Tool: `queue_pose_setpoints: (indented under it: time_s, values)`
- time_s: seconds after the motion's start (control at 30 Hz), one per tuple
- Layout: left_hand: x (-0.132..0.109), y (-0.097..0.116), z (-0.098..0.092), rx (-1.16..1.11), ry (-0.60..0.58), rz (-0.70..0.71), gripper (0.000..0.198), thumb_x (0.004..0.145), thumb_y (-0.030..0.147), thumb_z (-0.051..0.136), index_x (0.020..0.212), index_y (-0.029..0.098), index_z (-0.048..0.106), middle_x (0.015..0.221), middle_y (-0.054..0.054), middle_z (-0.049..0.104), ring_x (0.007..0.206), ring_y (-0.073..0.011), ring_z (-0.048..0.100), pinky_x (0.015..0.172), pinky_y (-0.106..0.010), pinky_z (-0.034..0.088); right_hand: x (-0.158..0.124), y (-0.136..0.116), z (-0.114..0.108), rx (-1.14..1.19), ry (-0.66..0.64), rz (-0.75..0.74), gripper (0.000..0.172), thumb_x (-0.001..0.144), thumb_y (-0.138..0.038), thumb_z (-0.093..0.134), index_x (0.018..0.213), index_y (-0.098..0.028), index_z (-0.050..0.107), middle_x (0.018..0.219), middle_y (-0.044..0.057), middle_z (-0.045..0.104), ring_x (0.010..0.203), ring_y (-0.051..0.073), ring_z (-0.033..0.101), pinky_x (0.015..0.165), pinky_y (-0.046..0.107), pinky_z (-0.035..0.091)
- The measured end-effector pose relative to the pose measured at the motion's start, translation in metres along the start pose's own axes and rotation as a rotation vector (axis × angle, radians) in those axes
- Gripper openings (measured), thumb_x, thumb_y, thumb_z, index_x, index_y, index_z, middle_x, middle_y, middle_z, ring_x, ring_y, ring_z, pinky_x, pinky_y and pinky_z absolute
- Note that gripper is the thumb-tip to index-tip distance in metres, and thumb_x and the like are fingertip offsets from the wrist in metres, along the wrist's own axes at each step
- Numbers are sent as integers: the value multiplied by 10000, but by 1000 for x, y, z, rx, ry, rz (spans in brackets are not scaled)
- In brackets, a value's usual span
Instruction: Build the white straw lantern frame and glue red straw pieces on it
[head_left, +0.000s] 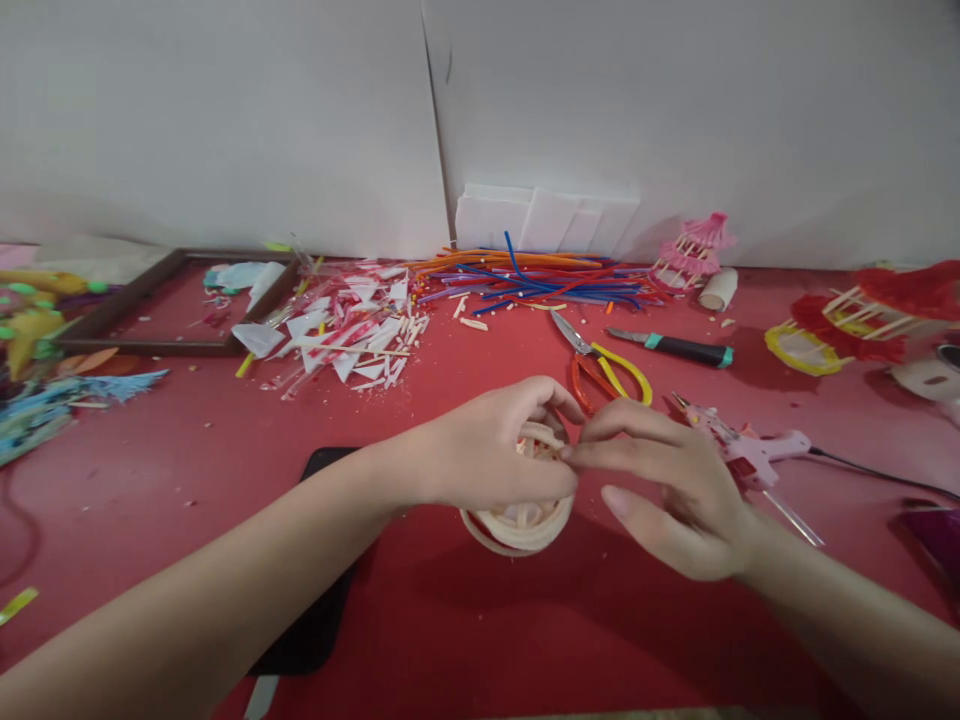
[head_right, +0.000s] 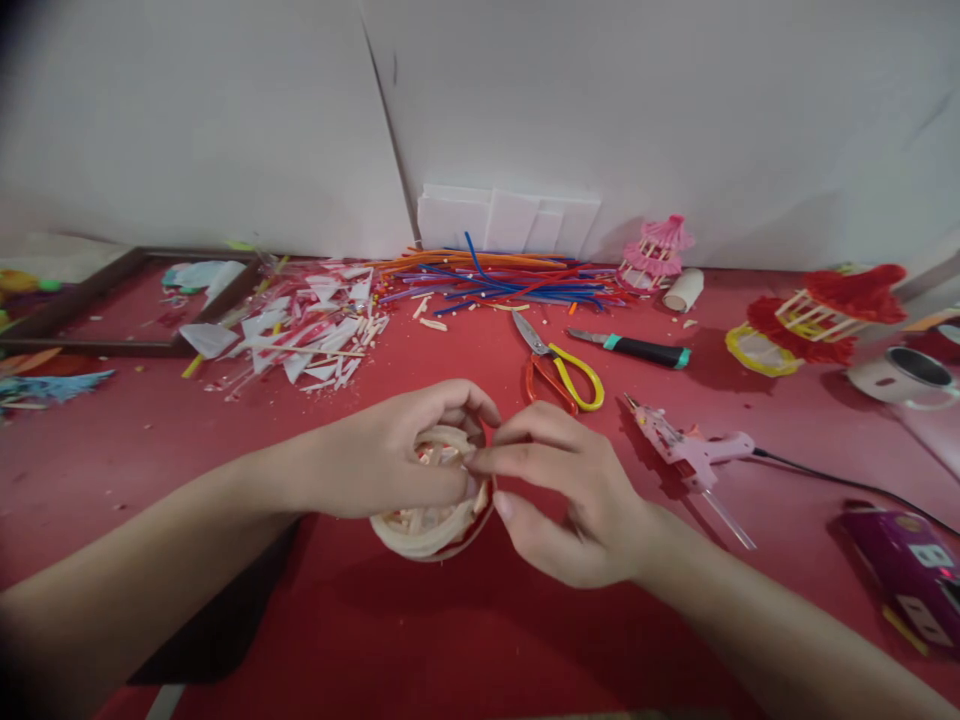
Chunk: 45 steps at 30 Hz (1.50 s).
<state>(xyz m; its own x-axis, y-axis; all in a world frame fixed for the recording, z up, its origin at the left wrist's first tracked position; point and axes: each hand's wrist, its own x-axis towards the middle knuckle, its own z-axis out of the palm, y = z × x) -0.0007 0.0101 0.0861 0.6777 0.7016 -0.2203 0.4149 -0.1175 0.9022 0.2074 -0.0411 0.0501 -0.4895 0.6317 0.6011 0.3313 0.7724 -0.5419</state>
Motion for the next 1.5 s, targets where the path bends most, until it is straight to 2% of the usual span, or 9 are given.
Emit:
queue_pose_setpoints:
  time_s: [0.3,0.53,0.7,0.83,1.07,1.2,1.27,1.4,1.5]
  values:
    - [-15,5,11,-48,180,163,263,790,189,671,1016,208,537,929,-28,670,754,-151,680,616,-253,568,-1,-16,9,246,177,447,121,911,-266,651,1025,-230,629,883,12,683,772,119,667,652,201,567]
    - [-23,2,25,-106,255,213,271,817,186,668,1044,222,523,908,-14,652,745,-148,690,595,-232,582,4,-23,2,111,100,404,90,943,-275,597,931,-222,669,952,49,689,891,163,675,738,266,580]
    - [-24,-5,26,-115,271,232,256,835,223,648,1049,234,508,905,-8,659,678,-126,663,576,-227,578,-22,-2,-40,-318,188,432,110,936,-295,594,968,-234,680,991,63,702,913,208,683,791,337,572]
    - [-23,-8,25,-140,265,220,210,844,252,633,992,232,487,816,14,617,603,-106,601,499,-203,530,-83,48,-99,-831,68,277,236,899,-258,594,1125,-248,659,1007,118,731,846,288,697,602,372,538]
    - [-18,-10,28,-233,269,232,217,835,226,640,973,221,472,783,25,604,578,-88,552,499,-197,495,-150,100,-135,-865,-56,79,269,827,-108,497,919,-275,686,747,43,734,569,211,705,467,293,504]
    - [-18,-5,28,-273,256,191,203,842,206,636,943,213,460,777,38,579,577,-70,534,502,-180,473,-117,66,-116,-970,-17,198,291,849,-144,466,1078,-212,632,887,129,724,731,336,722,565,425,528]
    - [-19,-1,27,-250,254,150,193,857,214,633,953,209,465,820,33,577,622,-72,556,538,-182,484,-84,35,-101,-1021,-83,443,309,892,-190,425,1149,-186,597,1082,188,700,941,387,699,716,495,540]
    - [-16,4,22,-260,308,200,197,885,263,642,964,205,471,878,14,560,694,-89,574,592,-204,500,-13,-21,-69,-670,26,573,257,922,-469,519,1035,-292,666,1031,54,720,870,257,687,714,384,528]
    - [-12,2,18,-277,380,299,222,882,261,668,967,203,472,895,4,548,724,-98,573,618,-218,501,21,-33,-48,-321,-115,517,200,912,-454,602,1029,-312,679,996,-5,711,804,155,658,650,268,509]
